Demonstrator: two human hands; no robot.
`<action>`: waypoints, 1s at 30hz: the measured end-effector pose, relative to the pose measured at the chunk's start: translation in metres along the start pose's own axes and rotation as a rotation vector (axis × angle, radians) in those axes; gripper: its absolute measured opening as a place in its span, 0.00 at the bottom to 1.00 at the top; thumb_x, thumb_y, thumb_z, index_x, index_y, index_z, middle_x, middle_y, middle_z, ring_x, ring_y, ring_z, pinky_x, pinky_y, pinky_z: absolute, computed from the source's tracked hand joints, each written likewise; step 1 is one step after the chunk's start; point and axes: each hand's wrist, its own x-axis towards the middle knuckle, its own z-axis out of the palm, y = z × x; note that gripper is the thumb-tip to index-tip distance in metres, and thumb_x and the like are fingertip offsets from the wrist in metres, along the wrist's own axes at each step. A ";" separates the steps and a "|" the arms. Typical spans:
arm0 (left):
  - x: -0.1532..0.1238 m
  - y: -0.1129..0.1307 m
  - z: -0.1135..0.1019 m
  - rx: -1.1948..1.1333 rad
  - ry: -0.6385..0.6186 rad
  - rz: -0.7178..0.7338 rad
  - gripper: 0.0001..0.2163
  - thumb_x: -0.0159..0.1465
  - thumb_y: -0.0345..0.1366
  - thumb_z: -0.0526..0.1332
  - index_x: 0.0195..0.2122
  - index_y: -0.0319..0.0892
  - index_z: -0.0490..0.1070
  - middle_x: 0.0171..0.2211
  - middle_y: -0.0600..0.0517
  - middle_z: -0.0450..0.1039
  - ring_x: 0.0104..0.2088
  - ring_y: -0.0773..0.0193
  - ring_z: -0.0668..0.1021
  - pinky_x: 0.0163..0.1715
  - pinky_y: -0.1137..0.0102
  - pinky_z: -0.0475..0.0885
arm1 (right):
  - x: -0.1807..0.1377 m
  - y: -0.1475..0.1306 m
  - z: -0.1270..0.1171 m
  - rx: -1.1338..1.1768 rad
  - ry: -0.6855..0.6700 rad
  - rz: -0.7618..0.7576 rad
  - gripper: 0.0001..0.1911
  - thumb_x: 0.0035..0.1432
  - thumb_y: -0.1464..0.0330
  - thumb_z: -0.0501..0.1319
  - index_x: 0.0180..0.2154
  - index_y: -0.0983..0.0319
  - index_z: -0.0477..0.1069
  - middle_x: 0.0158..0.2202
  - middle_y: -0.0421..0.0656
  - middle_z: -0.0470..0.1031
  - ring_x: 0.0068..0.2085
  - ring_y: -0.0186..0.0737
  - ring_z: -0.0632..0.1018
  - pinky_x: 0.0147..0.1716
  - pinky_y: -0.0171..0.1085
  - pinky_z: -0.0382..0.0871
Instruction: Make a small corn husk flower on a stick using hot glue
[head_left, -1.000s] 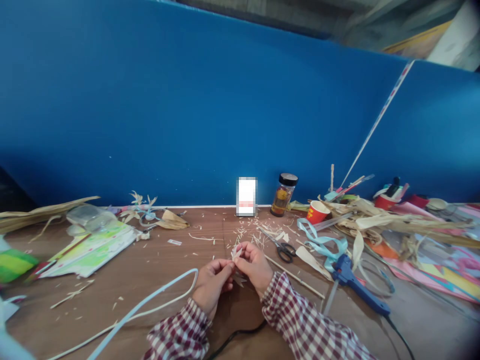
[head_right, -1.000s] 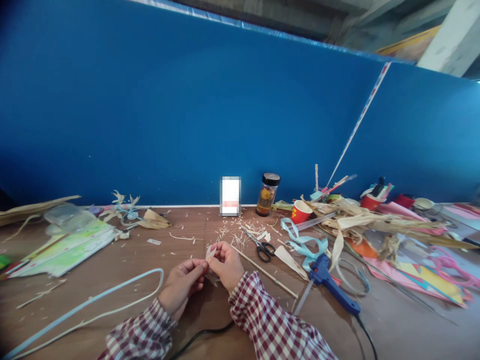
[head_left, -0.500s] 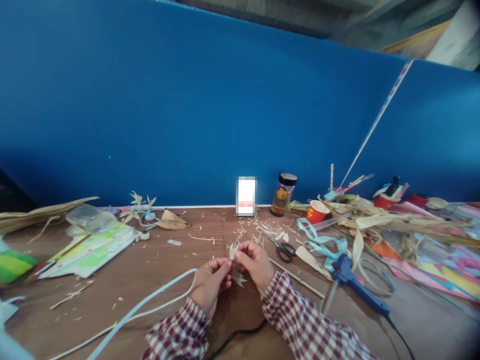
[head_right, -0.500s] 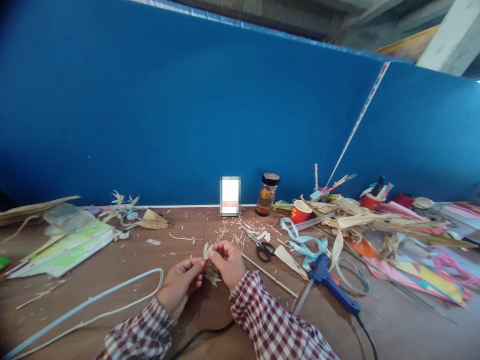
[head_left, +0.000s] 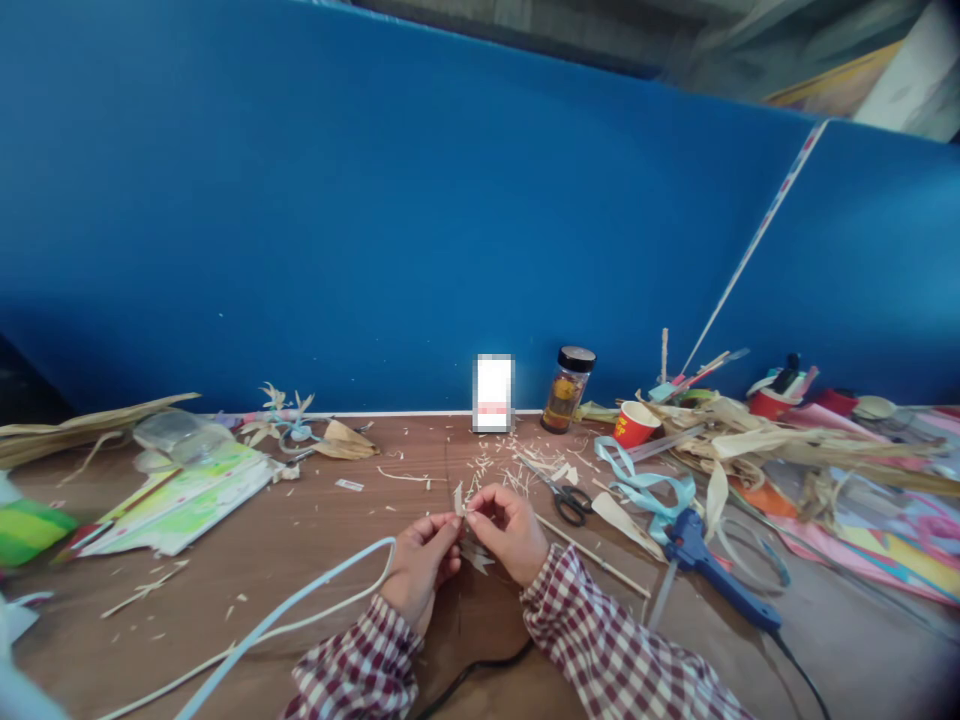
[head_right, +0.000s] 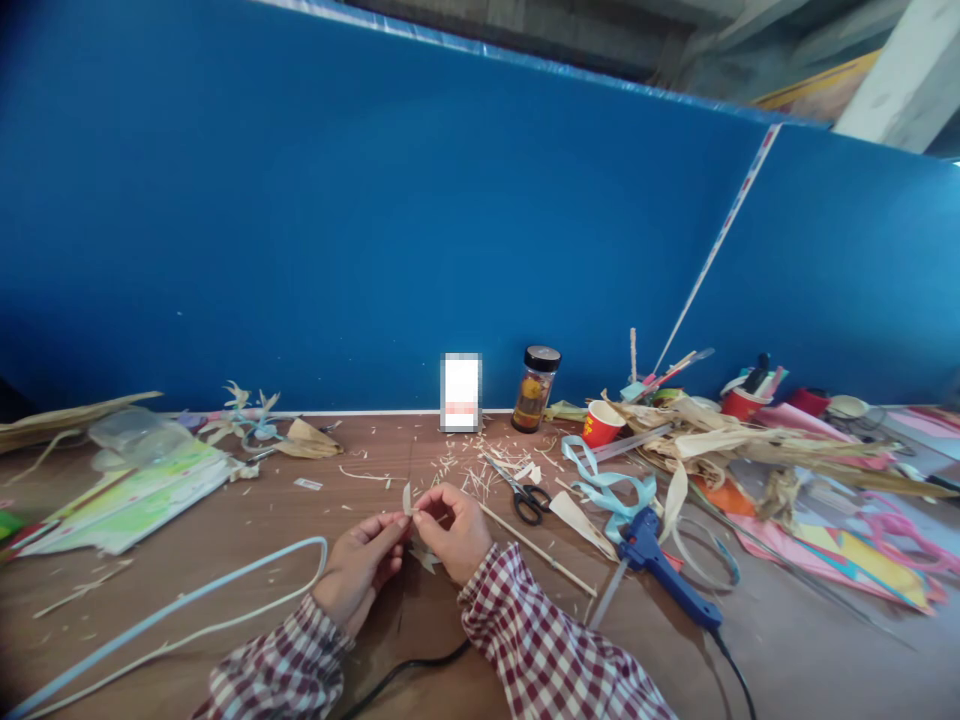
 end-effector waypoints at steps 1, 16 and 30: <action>0.000 0.000 0.000 0.001 -0.003 0.002 0.11 0.43 0.35 0.68 0.26 0.36 0.71 0.17 0.56 0.68 0.15 0.77 0.67 0.14 0.82 0.65 | 0.000 0.000 0.000 0.000 0.000 0.000 0.05 0.49 0.67 0.58 0.29 0.62 0.67 0.23 0.37 0.66 0.24 0.30 0.66 0.23 0.30 0.59; -0.002 -0.001 0.001 0.079 -0.022 0.026 0.12 0.41 0.38 0.68 0.24 0.37 0.71 0.17 0.56 0.68 0.16 0.77 0.67 0.14 0.81 0.65 | 0.002 0.003 0.000 0.034 0.039 0.023 0.08 0.48 0.64 0.59 0.27 0.63 0.66 0.23 0.37 0.66 0.24 0.30 0.65 0.24 0.31 0.59; -0.003 0.001 0.002 0.004 0.053 0.049 0.11 0.43 0.36 0.67 0.27 0.37 0.70 0.19 0.55 0.70 0.15 0.77 0.67 0.14 0.82 0.65 | 0.010 0.014 -0.012 -0.158 0.070 0.238 0.09 0.47 0.67 0.59 0.33 0.63 0.68 0.23 0.40 0.72 0.21 0.33 0.72 0.19 0.32 0.63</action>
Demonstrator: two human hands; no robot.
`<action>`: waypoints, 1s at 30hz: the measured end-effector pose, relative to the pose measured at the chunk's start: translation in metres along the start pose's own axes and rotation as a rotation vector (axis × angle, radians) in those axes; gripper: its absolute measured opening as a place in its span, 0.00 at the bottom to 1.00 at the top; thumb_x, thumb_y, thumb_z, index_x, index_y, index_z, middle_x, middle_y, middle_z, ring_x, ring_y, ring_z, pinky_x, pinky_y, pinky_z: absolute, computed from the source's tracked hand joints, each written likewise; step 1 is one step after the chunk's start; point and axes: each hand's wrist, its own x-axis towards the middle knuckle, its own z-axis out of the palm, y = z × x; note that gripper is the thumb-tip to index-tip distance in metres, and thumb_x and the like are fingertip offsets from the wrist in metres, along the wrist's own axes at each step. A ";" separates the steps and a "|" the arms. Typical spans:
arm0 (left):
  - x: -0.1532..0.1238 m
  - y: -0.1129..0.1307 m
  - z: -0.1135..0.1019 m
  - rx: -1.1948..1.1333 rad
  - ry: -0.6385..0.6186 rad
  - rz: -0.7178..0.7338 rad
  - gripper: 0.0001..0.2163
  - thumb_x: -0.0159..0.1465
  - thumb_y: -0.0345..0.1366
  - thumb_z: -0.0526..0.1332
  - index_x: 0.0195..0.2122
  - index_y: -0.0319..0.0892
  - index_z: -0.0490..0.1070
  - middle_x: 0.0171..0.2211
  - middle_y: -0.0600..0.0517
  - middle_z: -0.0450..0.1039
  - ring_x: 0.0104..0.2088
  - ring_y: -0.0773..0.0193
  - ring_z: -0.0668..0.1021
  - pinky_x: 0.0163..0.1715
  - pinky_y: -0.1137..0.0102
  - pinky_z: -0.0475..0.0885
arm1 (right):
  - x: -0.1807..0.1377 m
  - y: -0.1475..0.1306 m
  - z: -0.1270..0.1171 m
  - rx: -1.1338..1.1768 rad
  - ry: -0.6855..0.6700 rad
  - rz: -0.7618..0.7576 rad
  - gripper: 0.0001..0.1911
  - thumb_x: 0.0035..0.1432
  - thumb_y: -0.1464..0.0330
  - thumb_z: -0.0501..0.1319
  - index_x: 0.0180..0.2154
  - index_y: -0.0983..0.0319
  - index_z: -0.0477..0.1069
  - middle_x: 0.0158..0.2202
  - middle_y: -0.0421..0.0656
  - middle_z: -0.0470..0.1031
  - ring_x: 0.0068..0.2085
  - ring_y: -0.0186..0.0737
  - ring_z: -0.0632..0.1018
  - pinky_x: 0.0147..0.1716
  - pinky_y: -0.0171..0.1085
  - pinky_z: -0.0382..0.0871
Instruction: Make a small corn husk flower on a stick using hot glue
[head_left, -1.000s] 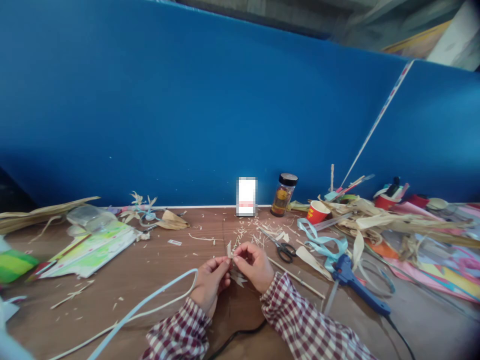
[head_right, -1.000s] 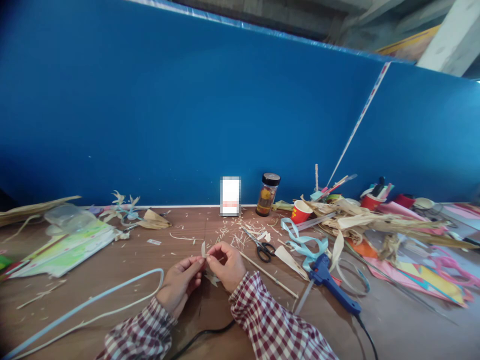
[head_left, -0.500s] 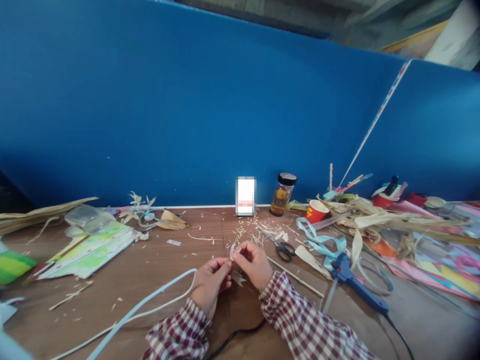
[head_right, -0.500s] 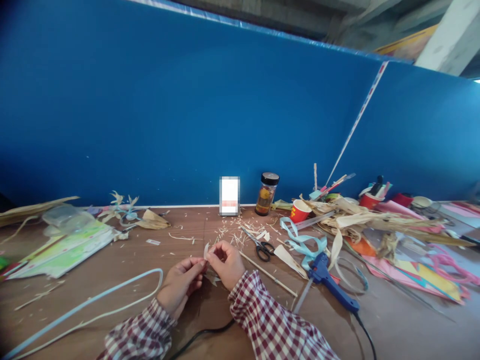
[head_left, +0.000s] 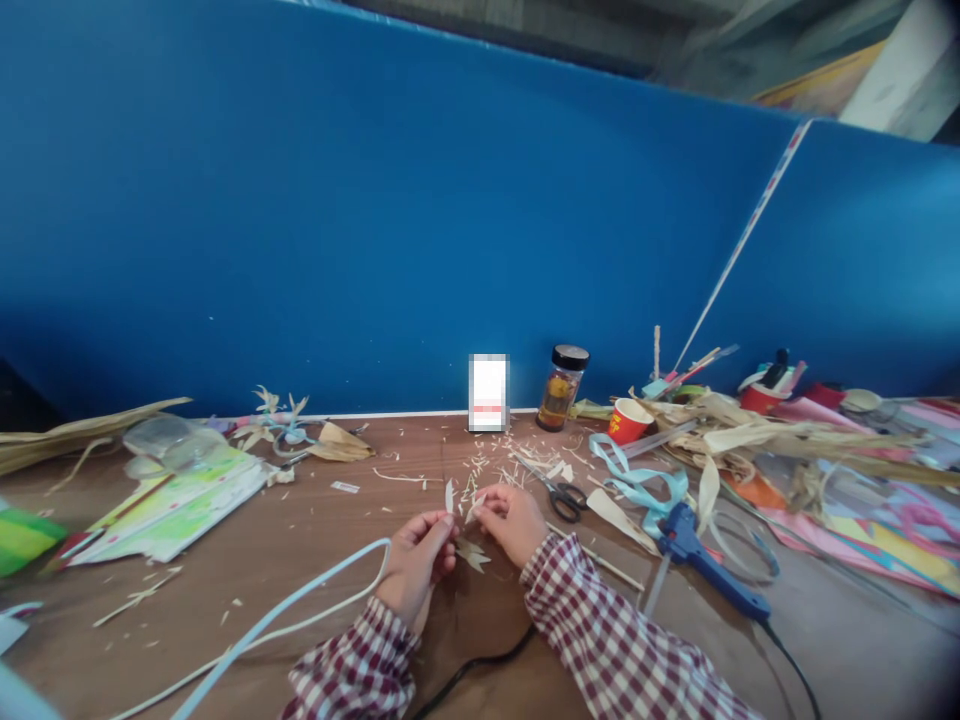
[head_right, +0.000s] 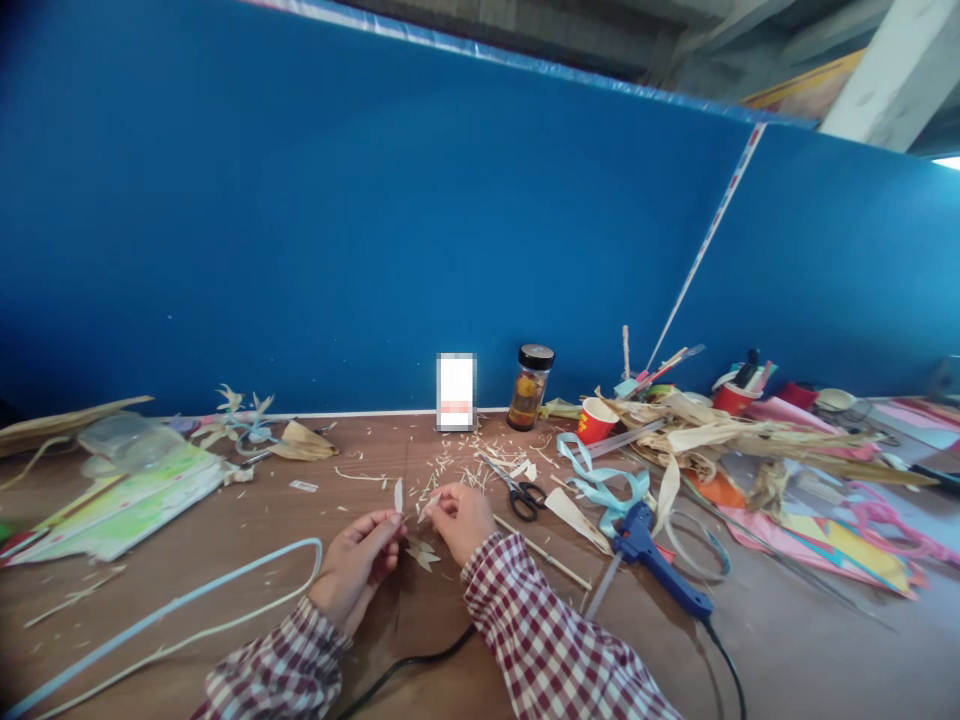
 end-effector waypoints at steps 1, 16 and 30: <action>0.000 0.000 0.000 -0.001 0.000 -0.002 0.11 0.43 0.36 0.67 0.27 0.37 0.70 0.19 0.55 0.70 0.15 0.77 0.67 0.14 0.82 0.65 | 0.001 0.001 -0.001 -0.078 0.006 -0.016 0.10 0.47 0.68 0.59 0.35 0.63 0.68 0.23 0.40 0.73 0.22 0.34 0.72 0.21 0.32 0.64; 0.004 -0.005 -0.003 0.022 -0.074 0.009 0.11 0.44 0.36 0.66 0.27 0.36 0.70 0.19 0.55 0.70 0.16 0.77 0.67 0.14 0.82 0.65 | -0.016 -0.013 -0.033 -0.753 0.024 -0.249 0.05 0.49 0.67 0.58 0.31 0.58 0.72 0.32 0.39 0.73 0.33 0.35 0.71 0.32 0.32 0.59; 0.000 0.000 -0.001 0.063 -0.088 0.011 0.13 0.42 0.36 0.67 0.27 0.36 0.70 0.19 0.55 0.70 0.16 0.77 0.67 0.15 0.82 0.65 | -0.076 -0.023 -0.075 -0.703 -0.034 -0.247 0.09 0.54 0.66 0.54 0.37 0.60 0.68 0.30 0.39 0.72 0.30 0.32 0.72 0.30 0.31 0.62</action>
